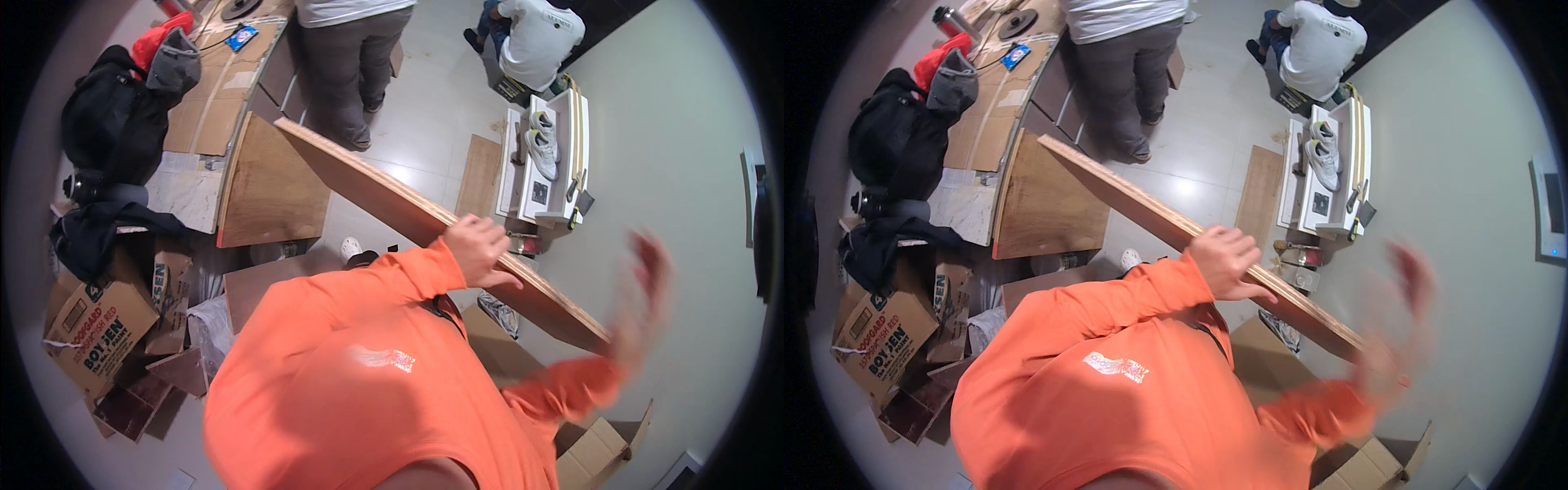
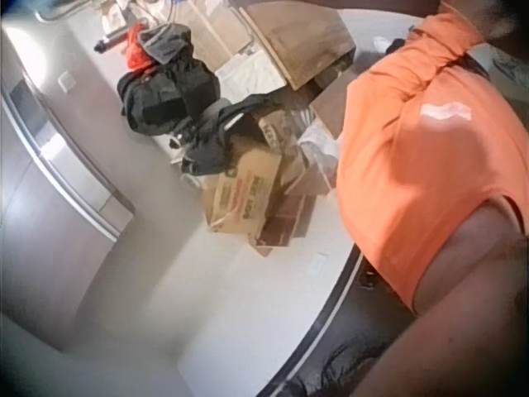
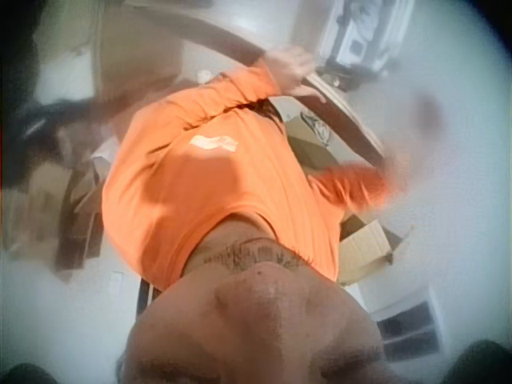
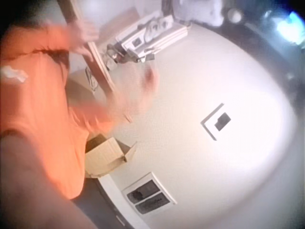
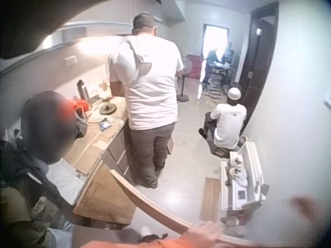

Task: The person handles thin wooden strips and a larger wooden board, applies adhesive from a bottle onto the strips, and places them on the floor. The person also picks up and moves a larger wooden board across the room.

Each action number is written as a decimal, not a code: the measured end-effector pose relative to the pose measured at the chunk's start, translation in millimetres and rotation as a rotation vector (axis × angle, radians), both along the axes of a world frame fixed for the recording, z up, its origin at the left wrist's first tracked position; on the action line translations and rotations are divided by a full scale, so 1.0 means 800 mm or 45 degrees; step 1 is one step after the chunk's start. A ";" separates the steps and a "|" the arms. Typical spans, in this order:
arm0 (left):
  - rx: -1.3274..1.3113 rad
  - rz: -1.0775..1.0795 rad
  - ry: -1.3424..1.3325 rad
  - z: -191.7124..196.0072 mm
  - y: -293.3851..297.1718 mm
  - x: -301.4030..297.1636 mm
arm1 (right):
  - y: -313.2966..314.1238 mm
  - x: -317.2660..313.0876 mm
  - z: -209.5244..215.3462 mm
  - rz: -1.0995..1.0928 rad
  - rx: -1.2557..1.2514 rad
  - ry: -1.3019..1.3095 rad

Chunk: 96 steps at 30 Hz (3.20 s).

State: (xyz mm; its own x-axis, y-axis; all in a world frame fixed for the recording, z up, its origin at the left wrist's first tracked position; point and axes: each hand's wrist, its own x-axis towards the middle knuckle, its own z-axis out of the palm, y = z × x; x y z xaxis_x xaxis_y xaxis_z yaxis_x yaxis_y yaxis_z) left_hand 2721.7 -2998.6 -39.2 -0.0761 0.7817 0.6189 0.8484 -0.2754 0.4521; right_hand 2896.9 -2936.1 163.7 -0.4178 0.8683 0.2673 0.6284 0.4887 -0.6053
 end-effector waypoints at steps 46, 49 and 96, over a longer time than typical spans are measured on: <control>-0.088 0.188 -1.842 -0.078 0.155 -0.227 | -0.093 0.063 -0.274 -0.374 0.459 0.482; -0.152 0.212 -2.127 -0.100 0.191 -0.181 | -0.077 0.075 -0.271 -0.278 0.394 0.476; -0.695 -0.459 -1.547 -0.299 0.871 0.079 | 0.383 0.094 -0.619 -1.532 -0.275 0.370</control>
